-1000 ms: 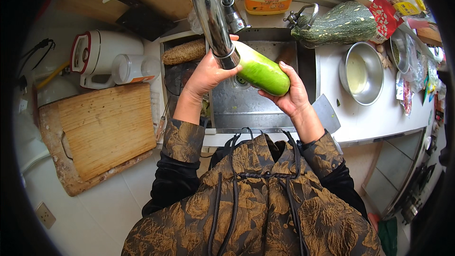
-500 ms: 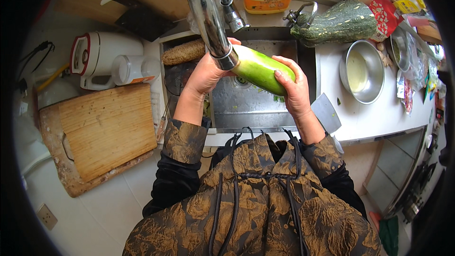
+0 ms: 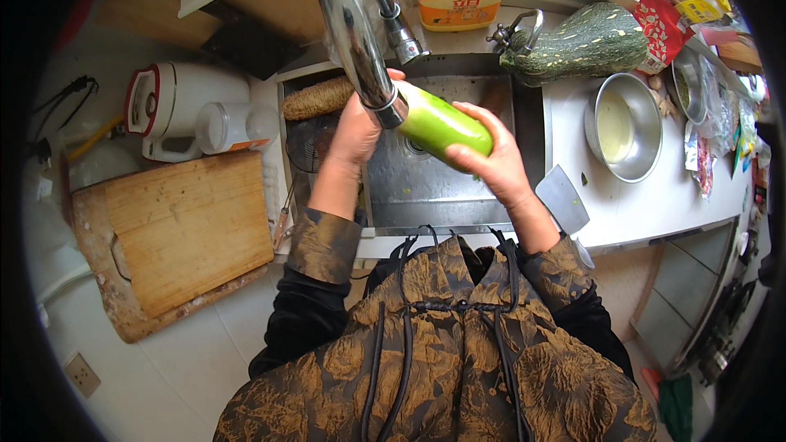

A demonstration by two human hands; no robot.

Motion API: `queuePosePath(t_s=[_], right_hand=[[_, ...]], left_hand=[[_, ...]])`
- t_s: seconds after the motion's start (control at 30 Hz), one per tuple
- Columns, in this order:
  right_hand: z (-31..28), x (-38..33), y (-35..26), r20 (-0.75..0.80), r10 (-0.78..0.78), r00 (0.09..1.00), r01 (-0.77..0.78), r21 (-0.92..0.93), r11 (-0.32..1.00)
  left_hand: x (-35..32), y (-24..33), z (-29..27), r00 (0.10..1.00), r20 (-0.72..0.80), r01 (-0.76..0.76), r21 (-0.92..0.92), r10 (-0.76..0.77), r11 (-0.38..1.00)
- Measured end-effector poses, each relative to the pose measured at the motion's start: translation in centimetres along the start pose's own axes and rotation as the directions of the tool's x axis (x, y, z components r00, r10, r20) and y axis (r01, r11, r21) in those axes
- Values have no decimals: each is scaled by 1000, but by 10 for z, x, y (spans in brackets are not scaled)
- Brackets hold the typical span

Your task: The person peels a green gourd with a knife over the sink, rinses it under running water, and repeats the process. The person then moves a cutting board and places a second gourd on it.

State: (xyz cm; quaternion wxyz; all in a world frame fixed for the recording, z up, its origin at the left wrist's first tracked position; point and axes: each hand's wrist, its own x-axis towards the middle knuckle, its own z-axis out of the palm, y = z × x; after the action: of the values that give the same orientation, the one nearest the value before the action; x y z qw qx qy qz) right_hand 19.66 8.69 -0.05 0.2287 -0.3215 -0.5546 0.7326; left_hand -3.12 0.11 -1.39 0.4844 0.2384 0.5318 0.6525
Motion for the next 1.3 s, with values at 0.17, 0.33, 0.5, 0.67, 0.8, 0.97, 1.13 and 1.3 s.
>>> queuePosePath(t_s=[0.17, 0.33, 0.5, 0.67, 0.8, 0.97, 1.13, 1.3], right_hand=[[30, -7, 1, 116, -499, 859, 416, -726, 547], [29, -7, 1, 81, -558, 826, 426, -738, 523], [20, -20, -6, 76, -529, 845, 431, -682, 591], [15, -30, -6, 110, -582, 806, 459, -737, 496], [8, -29, 0, 142, -630, 764, 470, -791, 392], [2, -27, 6, 140, -655, 743, 469, -807, 359], [1, -27, 6, 163, -652, 740, 473, -816, 332], [2, -28, 5, 146, -647, 748, 462, -814, 351]], left_hand=[[13, -58, 39, 760, -624, -19, -299, -180, 954], [10, -53, 58, 841, -536, -97, -26, 68, 995], [19, -31, 28, 975, -172, 45, -455, -138, 889], [29, -28, 26, 980, -15, 156, -574, -201, 804], [26, -10, 36, 970, -97, 182, -321, -224, 929], [3, 9, 42, 992, 8, 126, 21, -126, 992], [5, 14, 33, 967, 148, 234, -208, -206, 950], [7, 13, 29, 967, 177, 221, -241, -181, 945]])
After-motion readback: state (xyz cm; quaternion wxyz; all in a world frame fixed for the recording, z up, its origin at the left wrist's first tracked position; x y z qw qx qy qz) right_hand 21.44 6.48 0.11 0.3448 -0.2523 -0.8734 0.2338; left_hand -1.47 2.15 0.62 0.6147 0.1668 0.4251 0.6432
